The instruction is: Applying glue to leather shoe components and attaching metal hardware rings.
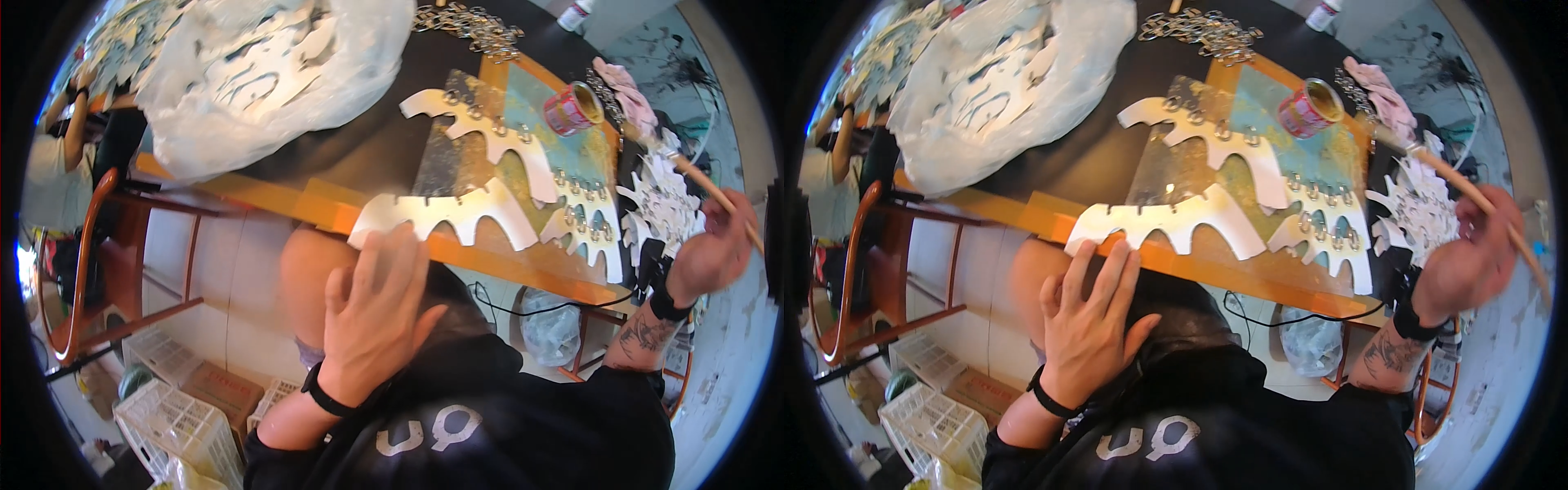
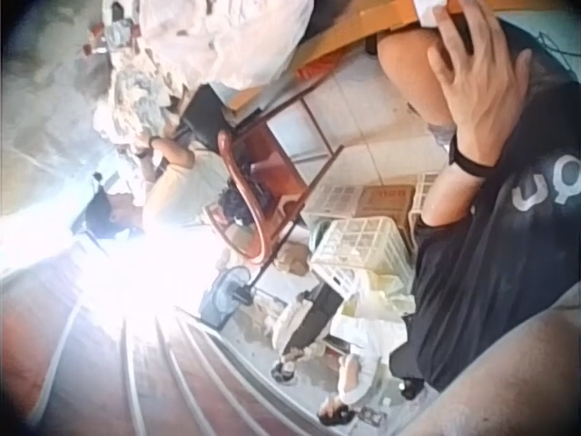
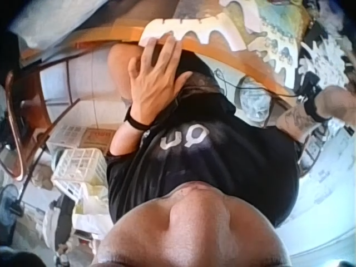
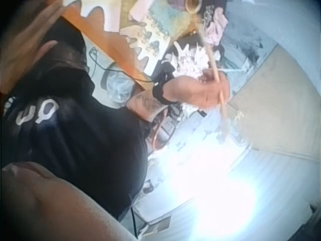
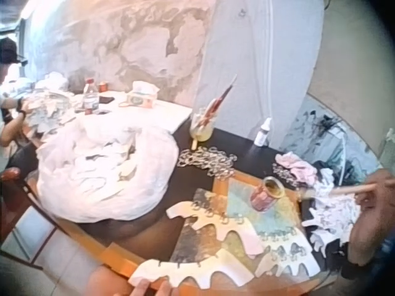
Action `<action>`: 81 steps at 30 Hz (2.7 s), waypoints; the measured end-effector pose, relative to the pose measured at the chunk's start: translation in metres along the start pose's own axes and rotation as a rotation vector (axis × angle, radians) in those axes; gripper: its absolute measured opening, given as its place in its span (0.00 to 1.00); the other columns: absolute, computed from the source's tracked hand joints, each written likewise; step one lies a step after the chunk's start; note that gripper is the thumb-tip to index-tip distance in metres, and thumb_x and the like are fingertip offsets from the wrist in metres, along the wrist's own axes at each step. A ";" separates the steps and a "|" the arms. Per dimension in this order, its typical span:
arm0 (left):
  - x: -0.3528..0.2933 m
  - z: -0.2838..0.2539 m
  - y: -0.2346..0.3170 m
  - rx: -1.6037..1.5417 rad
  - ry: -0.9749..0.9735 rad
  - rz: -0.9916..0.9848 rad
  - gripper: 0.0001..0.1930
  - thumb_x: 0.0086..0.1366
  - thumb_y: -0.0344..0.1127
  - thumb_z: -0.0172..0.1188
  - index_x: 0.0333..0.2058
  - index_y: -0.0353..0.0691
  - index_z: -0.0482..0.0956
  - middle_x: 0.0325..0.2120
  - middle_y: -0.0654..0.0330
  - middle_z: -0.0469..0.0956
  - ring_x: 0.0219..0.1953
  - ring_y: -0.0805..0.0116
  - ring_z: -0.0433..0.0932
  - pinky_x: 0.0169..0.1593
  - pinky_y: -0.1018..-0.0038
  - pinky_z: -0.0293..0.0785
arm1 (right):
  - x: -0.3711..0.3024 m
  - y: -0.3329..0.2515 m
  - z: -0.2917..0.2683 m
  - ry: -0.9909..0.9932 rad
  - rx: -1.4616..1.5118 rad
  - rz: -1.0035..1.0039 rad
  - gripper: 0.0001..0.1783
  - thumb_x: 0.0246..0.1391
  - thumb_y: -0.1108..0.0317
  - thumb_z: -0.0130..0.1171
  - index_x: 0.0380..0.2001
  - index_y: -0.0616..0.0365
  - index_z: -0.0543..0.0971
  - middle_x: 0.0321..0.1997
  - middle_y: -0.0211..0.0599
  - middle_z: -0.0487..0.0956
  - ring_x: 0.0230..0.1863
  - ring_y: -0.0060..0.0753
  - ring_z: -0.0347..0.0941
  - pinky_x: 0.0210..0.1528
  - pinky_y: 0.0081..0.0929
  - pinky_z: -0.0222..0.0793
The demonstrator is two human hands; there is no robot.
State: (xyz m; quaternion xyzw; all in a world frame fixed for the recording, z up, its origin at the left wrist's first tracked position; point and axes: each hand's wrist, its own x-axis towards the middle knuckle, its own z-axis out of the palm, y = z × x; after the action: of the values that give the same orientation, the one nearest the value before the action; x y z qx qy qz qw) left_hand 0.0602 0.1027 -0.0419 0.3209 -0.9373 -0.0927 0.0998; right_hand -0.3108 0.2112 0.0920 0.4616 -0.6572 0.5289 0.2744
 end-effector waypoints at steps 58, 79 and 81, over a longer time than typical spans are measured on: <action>-0.010 0.014 0.002 0.018 0.117 -0.034 0.37 0.72 0.63 0.57 0.73 0.48 0.70 0.74 0.65 0.65 0.77 0.60 0.59 0.68 0.54 0.49 | -0.097 -0.112 0.115 -0.800 0.568 0.240 0.07 0.74 0.72 0.52 0.43 0.64 0.78 0.38 0.38 0.78 0.37 0.25 0.78 0.42 0.24 0.73; -0.007 0.005 0.001 0.071 0.024 -0.029 0.36 0.72 0.64 0.56 0.71 0.50 0.73 0.74 0.68 0.67 0.78 0.60 0.58 0.68 0.56 0.50 | -0.099 -0.102 0.127 -0.838 0.641 0.049 0.07 0.72 0.72 0.54 0.41 0.64 0.78 0.35 0.39 0.80 0.31 0.26 0.74 0.36 0.25 0.70; -0.006 0.006 -0.001 0.058 0.028 -0.022 0.36 0.72 0.64 0.56 0.71 0.50 0.73 0.74 0.68 0.67 0.78 0.60 0.58 0.67 0.56 0.50 | -0.097 -0.098 0.125 -0.831 0.645 0.058 0.06 0.71 0.73 0.55 0.41 0.64 0.78 0.35 0.40 0.80 0.31 0.26 0.74 0.35 0.25 0.69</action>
State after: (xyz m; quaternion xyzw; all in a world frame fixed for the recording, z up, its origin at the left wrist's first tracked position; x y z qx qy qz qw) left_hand 0.0641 0.1058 -0.0482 0.3352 -0.9345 -0.0619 0.1026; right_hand -0.1659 0.1215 0.0166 0.6749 -0.5271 0.4841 -0.1800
